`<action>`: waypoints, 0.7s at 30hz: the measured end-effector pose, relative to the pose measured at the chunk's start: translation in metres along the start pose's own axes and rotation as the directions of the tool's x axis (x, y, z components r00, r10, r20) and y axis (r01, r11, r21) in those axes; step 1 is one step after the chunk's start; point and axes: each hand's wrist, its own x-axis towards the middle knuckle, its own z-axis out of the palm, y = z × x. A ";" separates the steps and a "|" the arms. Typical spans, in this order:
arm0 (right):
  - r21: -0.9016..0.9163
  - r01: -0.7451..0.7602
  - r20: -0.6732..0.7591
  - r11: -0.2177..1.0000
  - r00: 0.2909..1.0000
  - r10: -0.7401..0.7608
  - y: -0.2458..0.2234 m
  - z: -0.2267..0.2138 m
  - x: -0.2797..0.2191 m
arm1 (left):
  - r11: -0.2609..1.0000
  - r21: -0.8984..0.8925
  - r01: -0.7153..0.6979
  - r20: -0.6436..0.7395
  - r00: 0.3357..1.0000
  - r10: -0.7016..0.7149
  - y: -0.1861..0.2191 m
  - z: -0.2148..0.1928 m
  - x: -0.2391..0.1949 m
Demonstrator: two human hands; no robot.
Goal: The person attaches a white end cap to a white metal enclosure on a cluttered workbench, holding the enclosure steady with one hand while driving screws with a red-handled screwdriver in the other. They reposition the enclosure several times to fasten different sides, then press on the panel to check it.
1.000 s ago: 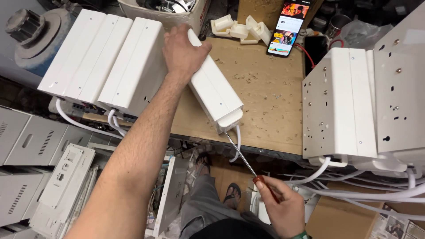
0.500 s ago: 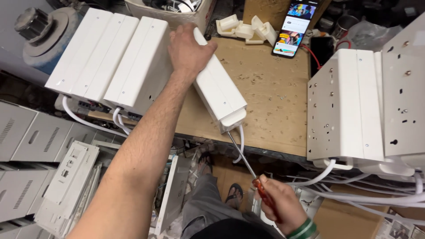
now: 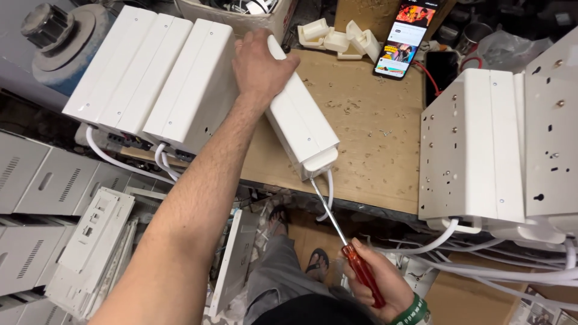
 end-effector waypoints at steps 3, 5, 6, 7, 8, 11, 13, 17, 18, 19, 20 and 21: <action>-0.030 0.128 -0.009 0.991 0.992 -0.129 0.014 -0.006 0.003 | 1.000 -0.011 -0.003 0.008 1.000 0.003 0.001 -0.001 -0.001; -0.434 0.372 -0.199 0.820 0.849 -0.490 0.024 -0.010 0.006 | 1.000 -0.016 0.014 0.014 1.000 -0.014 0.002 -0.001 0.000; -0.437 0.371 -0.198 0.819 0.848 -0.491 0.021 0.003 0.000 | 1.000 -0.019 0.017 0.013 1.000 -0.017 0.003 0.000 0.000; -0.671 0.421 -0.192 0.610 0.696 -0.692 0.019 0.017 -0.005 | 1.000 -0.015 0.018 0.015 1.000 -0.018 0.001 -0.001 0.000; -0.851 0.390 -0.116 0.352 0.513 -0.850 0.017 0.031 -0.010 | 1.000 -0.011 0.019 0.018 1.000 -0.019 0.000 -0.001 0.000; -0.931 0.333 0.001 0.146 0.404 -0.915 0.011 0.035 -0.013 | 1.000 -0.004 -0.002 0.011 1.000 0.002 -0.001 0.002 0.001; -0.876 0.381 -0.072 0.297 0.505 -0.860 0.015 0.023 -0.006 | 1.000 0.010 0.001 0.023 1.000 -0.001 0.002 0.001 0.003; -0.647 0.414 -0.180 0.640 0.733 -0.656 0.016 0.009 -0.001 | 0.998 0.062 0.019 0.067 0.997 -0.023 0.011 0.009 0.012; -0.649 0.412 -0.179 0.640 0.735 -0.655 0.015 0.008 -0.001 | 0.998 0.061 0.022 0.067 0.997 -0.026 0.018 0.009 0.015; -0.641 0.408 -0.185 0.650 0.740 -0.646 0.014 0.007 -0.001 | 0.995 0.095 0.023 0.099 0.995 -0.033 0.025 0.010 0.019; -0.633 0.403 -0.191 0.661 0.746 -0.638 0.012 0.006 -0.001 | 0.991 0.129 0.023 0.132 0.990 -0.040 0.033 0.011 0.022; -0.634 0.400 -0.194 0.662 0.746 -0.637 0.010 0.007 -0.002 | 0.992 0.127 0.023 0.135 0.990 -0.041 0.039 0.018 0.028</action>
